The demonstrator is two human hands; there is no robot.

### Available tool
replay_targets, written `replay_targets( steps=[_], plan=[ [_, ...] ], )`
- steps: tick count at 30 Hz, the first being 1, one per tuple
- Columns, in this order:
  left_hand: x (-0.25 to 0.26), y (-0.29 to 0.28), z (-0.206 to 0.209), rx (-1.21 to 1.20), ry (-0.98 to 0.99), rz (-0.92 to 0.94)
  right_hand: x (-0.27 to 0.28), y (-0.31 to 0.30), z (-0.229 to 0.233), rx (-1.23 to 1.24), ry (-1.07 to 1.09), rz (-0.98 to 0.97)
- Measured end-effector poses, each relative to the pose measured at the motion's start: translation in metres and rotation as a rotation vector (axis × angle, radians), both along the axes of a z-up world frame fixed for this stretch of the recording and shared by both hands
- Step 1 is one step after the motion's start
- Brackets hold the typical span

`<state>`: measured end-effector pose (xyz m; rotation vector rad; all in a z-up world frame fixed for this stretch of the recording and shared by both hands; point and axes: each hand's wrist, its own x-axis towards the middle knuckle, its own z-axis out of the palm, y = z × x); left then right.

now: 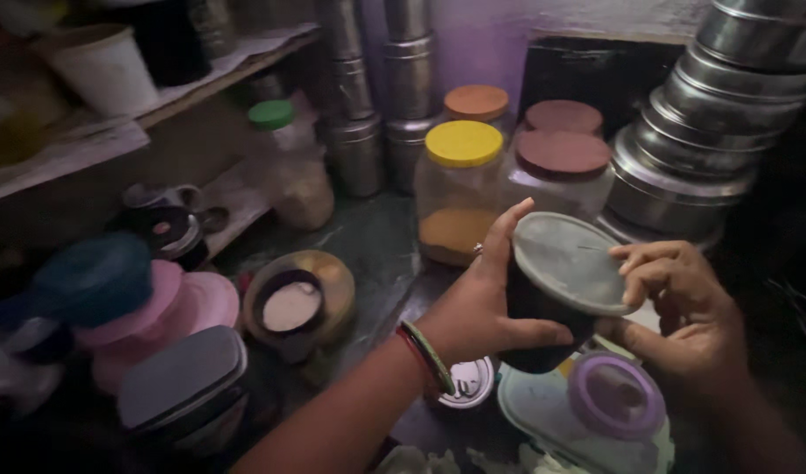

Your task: The person opens and closes small jars and plastic containers, twisting lids on and off, and places the closed containers onto the kitchen shelf. They handle a yellow-lidded jar, a small yellow container, a white round container, a small rectangular box, and a glass jar, arranging them on the shelf.

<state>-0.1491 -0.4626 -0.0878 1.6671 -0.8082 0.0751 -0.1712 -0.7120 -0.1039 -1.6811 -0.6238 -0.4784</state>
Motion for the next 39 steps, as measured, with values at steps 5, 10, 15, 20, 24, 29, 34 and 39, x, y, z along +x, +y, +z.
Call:
replay_targets(
  steps=[5, 10, 15, 20, 24, 29, 34, 39],
  plan=[
    [-0.009, 0.027, 0.013, 0.034, -0.067, 0.150, 0.011, 0.033, 0.003, 0.005, -0.111, 0.099],
    [-0.016, 0.047, 0.022, -0.058, 0.074, 0.215, 0.016, 0.066, 0.006, 0.024, -0.126, 0.022],
    [-0.018, 0.068, 0.034, -0.094, 0.088, 0.346, 0.029, 0.095, 0.009, 0.092, 0.062, 0.123],
    [-0.019, 0.092, 0.046, -0.198, 0.205, 0.319, 0.032, 0.126, 0.004, 0.028, 0.172, 0.181],
    [-0.021, 0.112, 0.051, -0.212, 0.112, 0.293, 0.039, 0.147, 0.011, 0.058, 0.091, 0.275],
    [-0.026, 0.142, 0.061, -0.105, 0.053, 0.376, 0.048, 0.179, 0.023, -0.093, -0.001, 0.217],
    [-0.035, 0.166, 0.067, -0.077, 0.050, 0.453, 0.048, 0.216, 0.028, -0.059, 0.066, 0.283],
    [-0.038, 0.193, 0.071, -0.107, 0.032, 0.480, 0.054, 0.250, 0.029, 0.038, 0.129, 0.391]
  ],
)
